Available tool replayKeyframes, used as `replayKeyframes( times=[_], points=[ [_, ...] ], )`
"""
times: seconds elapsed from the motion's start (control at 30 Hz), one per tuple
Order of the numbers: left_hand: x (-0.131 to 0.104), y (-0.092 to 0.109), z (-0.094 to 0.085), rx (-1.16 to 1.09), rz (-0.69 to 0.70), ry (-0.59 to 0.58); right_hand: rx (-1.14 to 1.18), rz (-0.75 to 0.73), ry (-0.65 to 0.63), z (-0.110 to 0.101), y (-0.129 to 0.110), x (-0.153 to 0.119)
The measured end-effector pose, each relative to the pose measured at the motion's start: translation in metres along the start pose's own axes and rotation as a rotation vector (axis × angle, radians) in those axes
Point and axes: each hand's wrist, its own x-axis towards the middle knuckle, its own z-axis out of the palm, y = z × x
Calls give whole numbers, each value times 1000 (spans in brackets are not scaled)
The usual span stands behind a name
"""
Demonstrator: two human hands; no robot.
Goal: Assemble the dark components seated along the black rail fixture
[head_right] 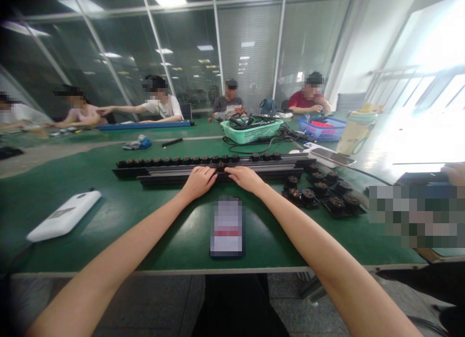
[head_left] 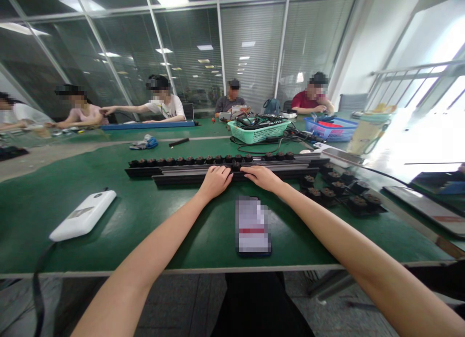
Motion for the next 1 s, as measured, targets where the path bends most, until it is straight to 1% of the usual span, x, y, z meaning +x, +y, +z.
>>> replayKeyframes(
  times=[0.43,0.7,0.83,1.0],
  points=[
    [-1,0,1,-35,-3,33,-46,26,14,-5,-6,-5],
    [-1,1,2,-33,6,15,-193,38,20,-3,-10,-7],
    [-1,0,3,-33,20,13,-241,1,63,-2,-8,-7],
    [-2,-1,5,-32,27,11,-238,-48,91,-1,-5,-6]
  ],
)
